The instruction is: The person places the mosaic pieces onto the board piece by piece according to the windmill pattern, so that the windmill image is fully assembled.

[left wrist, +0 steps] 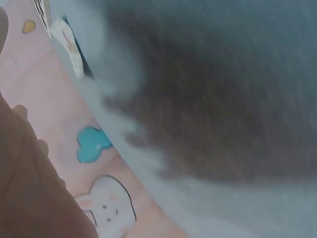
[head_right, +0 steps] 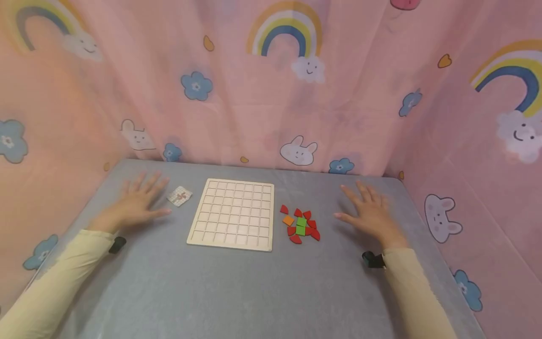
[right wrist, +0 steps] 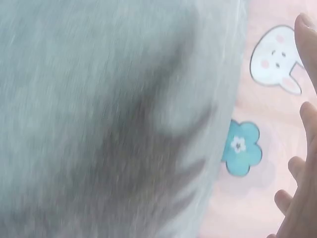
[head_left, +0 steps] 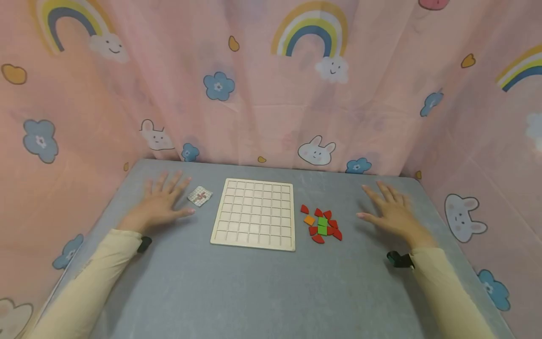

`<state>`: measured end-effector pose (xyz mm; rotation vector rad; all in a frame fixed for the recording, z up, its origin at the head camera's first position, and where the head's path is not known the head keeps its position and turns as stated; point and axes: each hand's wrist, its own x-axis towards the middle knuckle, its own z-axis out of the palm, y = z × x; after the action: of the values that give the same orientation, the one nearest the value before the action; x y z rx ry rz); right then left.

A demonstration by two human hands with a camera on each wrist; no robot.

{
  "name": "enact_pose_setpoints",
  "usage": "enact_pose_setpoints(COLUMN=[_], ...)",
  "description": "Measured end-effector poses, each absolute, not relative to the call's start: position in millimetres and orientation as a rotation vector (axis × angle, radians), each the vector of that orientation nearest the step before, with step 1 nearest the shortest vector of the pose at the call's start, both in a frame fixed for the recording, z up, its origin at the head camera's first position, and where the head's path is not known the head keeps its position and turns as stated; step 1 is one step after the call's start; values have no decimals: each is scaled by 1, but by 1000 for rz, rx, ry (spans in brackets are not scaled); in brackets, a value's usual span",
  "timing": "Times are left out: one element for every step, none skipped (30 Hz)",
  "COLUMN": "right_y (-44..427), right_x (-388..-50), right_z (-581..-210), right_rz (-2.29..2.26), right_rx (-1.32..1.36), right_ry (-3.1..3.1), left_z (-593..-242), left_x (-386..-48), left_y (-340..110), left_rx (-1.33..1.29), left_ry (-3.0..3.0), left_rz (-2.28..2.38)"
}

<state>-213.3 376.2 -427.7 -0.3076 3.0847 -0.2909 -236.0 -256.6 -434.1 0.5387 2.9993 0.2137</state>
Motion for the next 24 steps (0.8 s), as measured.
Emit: enact_pose_setpoints(right_y=[373,371,368,365,361,358,354,350,346,343,339,336,333,330,327,325,322,320,318,317,315,314,314,313], right_x=[-214,-215,-216,-217,-218,-219,-220,-221,-222,-223,-224,-225,-226,-227,-228,-229,-229,-230,-230,-231,-231,-231,-231,-231], right_z=[-428,-429,-429,-429,-429,-430,-431,-431,-432,-433,-434,-435,-436,-438,-439,-440,-440,-441,-441,-442,-442,-443,-443,-444], right_rz=[-289,-288,-288,-292,-297,-303,-312,-329,-340,-362,-387,-409,-432,-455,-483,-514,-547,-579,-612,-643,-671,-695,-715,-729], right_rx=[-318,-332,-349,-362,-379,-397,-415,-426,-436,-451,-462,-473,-486,-503,-522,-537,-547,-557,-568,-573,-571,-569,-565,-560], right_ry=[3081,3081,3080,3080,3078,3081,3082,3076,3070,3067,3062,3058,3052,3044,3035,3023,3007,2990,2970,2952,2934,2919,2906,2896], left_z=[-435,-436,-437,-438,-438,-439,-439,-440,-440,-440,-440,-441,-442,-443,-444,-445,-446,-447,-448,-449,-450,-450,-451,-452], left_x=[-235,-235,-234,-233,-232,-230,-229,-227,-225,-222,-220,-217,-215,-213,-212,-210,-209,-208,-207,-206,-206,-205,-204,-203], left_y=[-254,-251,-248,-244,-241,-237,-233,-229,-225,-221,-217,-214,-211,-208,-206,-204,-202,-200,-199,-197,-196,-195,-194,-193], left_rx=[547,554,562,570,578,587,600,615,630,645,668,692,717,738,756,771,782,783,779,778,775,773,770,769], left_ry=[2998,2997,2991,2982,2971,2960,2944,2924,2904,2882,2862,2846,2829,2815,2803,2786,2771,2756,2737,2722,2708,2694,2684,2676], left_rz=[217,216,221,227,238,261,291,325,355,391,425,452,473,491,507,528,545,560,581,595,606,619,627,630])
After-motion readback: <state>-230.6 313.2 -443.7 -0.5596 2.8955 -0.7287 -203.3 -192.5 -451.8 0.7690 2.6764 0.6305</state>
